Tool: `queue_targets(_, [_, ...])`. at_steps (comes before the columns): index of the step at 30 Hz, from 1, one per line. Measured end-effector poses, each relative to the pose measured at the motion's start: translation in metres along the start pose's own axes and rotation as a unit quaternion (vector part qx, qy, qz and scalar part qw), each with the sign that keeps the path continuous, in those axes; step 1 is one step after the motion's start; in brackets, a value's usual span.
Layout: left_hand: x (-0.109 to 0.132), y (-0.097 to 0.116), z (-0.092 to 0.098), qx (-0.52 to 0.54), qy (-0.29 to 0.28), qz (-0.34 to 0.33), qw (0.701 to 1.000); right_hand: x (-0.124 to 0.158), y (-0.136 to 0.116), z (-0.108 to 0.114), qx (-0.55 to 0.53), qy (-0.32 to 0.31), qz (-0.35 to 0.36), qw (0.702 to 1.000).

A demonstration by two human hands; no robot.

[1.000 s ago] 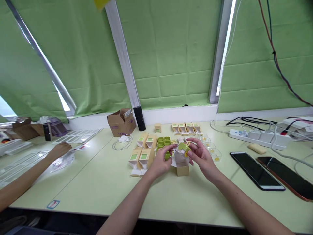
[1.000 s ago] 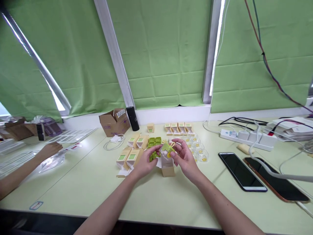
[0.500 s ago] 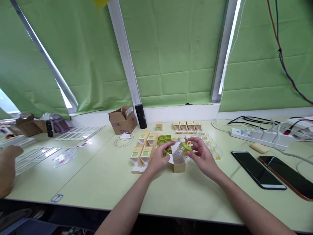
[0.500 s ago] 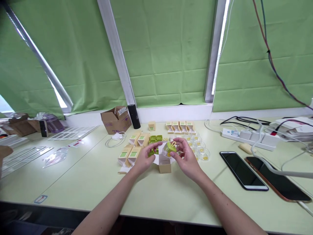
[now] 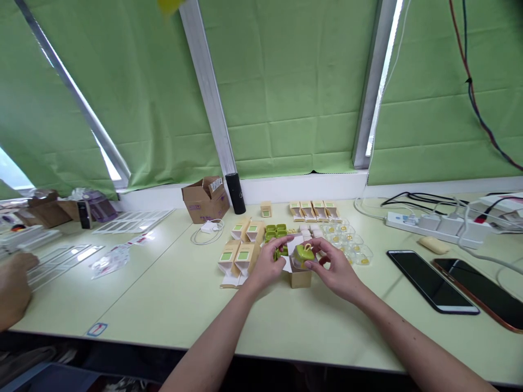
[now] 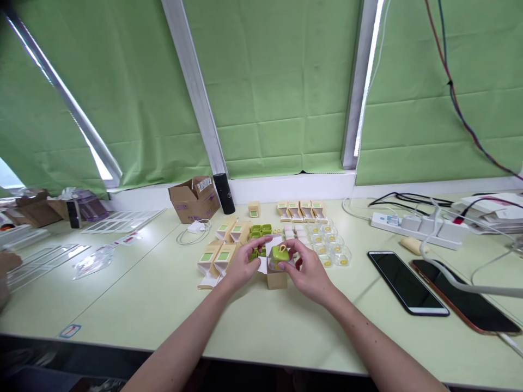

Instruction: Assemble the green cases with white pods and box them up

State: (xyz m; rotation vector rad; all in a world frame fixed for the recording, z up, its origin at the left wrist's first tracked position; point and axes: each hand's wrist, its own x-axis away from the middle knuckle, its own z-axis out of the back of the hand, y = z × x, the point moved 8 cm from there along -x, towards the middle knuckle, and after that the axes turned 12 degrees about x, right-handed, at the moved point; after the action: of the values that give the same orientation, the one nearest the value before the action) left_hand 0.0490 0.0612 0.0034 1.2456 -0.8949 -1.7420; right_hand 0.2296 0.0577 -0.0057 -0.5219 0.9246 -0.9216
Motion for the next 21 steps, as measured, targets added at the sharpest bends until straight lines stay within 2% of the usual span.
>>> queue_targets(15, [0.001,0.002,-0.002,-0.018,-0.009,0.003,1.0,0.005,-0.01,-0.006,0.029,-0.029,0.027,0.999])
queue_targets(21, [0.001,0.002,-0.003,-0.008,-0.016,0.004,1.0,0.004,-0.014,-0.007,0.048,-0.01,0.065,0.997])
